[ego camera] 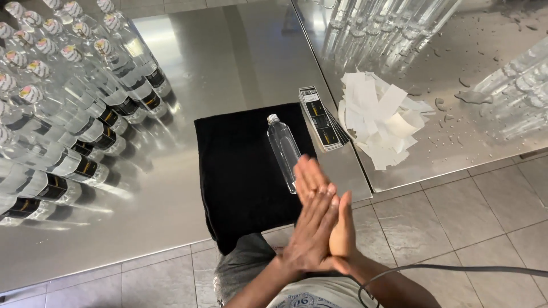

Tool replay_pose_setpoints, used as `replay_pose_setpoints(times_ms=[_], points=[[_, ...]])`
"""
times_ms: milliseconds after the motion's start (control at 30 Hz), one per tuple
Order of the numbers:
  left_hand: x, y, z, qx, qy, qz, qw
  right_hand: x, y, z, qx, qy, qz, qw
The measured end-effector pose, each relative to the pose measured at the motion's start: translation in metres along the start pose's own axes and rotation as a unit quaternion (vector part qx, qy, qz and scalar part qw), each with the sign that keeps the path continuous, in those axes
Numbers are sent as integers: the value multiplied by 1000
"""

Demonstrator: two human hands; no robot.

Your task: The person is manually applying adhesive labels to clear plastic bottles. They pick up a bottle, peel a label from a stack, align it, and press it onto the bottle surface.

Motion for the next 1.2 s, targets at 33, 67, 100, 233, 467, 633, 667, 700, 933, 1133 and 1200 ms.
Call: replay_pose_setpoints(times_ms=[33,67,100,233,467,633,667,700,933,1133,1200], points=[[9,-3,-2,-22,-8,106,994,-6,0,-9,-76,-27,94,992],[17,-6,-4,-44,-16,211,976,-13,-1,-19,-152,-52,187,969],[28,-12,-1,-42,-17,208,977,4,18,-40,-155,-49,187,969],[92,-21,8,63,147,206,965,47,30,-34,-180,-123,19,976],[121,-10,-20,123,266,-8,956,181,92,29,-67,-102,-589,799],[120,0,-21,160,296,-12,942,194,124,23,-106,-131,-671,722],[119,1,-20,164,285,-37,944,193,124,24,-77,-112,-692,709],[117,0,-20,162,286,-36,944,191,119,22,-74,-112,-692,709],[92,-7,-13,196,222,-190,936,177,68,6,13,95,-603,792],[82,-13,21,259,152,-320,899,145,12,-12,-109,318,-173,926],[93,-18,34,258,186,-345,883,145,19,-28,-132,298,-81,942]])
Point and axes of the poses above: each hand's wrist, its own z-axis towards the middle knuckle, its own x-axis out of the back of the hand, y = z × x, the point moved 3 cm from there along z, towards the middle knuckle, and after that the axes turned 7 degrees about -y, right-handed, at the moved point
